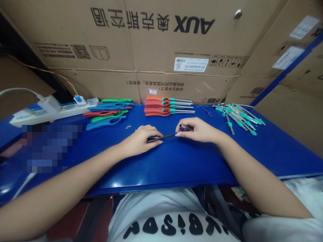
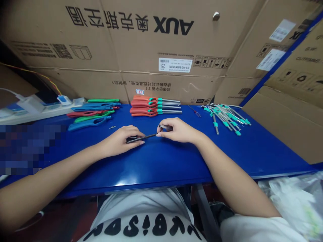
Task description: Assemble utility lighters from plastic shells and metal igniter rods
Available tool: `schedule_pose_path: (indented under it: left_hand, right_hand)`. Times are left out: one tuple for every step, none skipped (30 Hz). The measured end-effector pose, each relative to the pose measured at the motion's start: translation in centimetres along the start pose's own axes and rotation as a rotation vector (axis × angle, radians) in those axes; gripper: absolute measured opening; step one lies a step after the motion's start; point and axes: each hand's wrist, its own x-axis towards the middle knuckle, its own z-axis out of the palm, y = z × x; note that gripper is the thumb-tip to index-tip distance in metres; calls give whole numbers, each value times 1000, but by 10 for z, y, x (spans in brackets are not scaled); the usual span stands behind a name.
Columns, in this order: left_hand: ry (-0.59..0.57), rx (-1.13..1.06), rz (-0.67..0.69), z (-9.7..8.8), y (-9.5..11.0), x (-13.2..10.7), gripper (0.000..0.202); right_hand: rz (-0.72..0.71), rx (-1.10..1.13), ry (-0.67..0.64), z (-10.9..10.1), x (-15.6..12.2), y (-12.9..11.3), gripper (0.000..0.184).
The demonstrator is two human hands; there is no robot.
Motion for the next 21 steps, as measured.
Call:
schedule_pose_path:
  left_hand:
    - [7,-3,2,0,1,-1,19]
    - [11,-15,5,-1,2,-1,19]
    - [11,-32,8,-2,3,-1,20]
    - [11,-47,7,-2,3,-2,20]
    - [12,-56,4,-2,4,-2,21]
    - [14,-60,0,-3,4,-2,21]
    - [19,-59,-3,-3,4,-2,21]
    - [25,-56,-5,-3,4,-2,20]
    - [30,-52,-3,-3,3,-3,20]
    - [29,-44,3,-3,3,-3,19]
    - [25,-31,10,-3,2,-3,19]
    - [17,-11,18,-2,1,-3,19]
    - [11,14,25,-2,0,-3,18]
    - [6,39,30,-1,-1,-3,18]
    - [7,62,35,0,-2,-3,17]
    - [13,81,39,0,-2,-3,17]
    - [23,97,42,1,-2,-3,18]
    - [36,108,44,1,-2,-3,19]
    - [49,115,45,1,-2,-3,19]
    - [64,117,47,0,-2,-3,20]
    - [82,116,45,-1,-2,-4,21]
  right_hand:
    - [0,-3,-6,1,0,1,26]
    - [0,-4,-13,1,0,1,25]
    - [-1,-6,-20,2,0,2,24]
    - [0,-9,-26,3,1,3,24]
    - [1,-14,-32,3,1,4,24]
    - [0,-21,-35,4,1,5,24]
    - [-2,-26,-37,4,1,5,24]
    - [-2,-30,-41,5,1,6,23]
    - [-3,-32,-43,5,1,7,23]
    - [-2,-33,-45,6,1,7,23]
    - [-3,-38,-46,7,1,8,23]
    - [-5,-46,-44,8,2,8,22]
    - [-9,-59,-44,8,2,9,21]
    - [-17,-71,-44,8,1,9,20]
    - [-27,-80,-46,8,1,9,20]
    - [-38,-90,-54,7,1,9,20]
    - [-48,-103,-63,5,0,9,21]
    - [-54,-121,-73,3,-1,9,23]
    - [-56,-140,-80,0,-3,9,26]
    - [-52,-159,-86,-4,-4,10,27]
    - [-41,-177,-93,-8,-6,11,28]
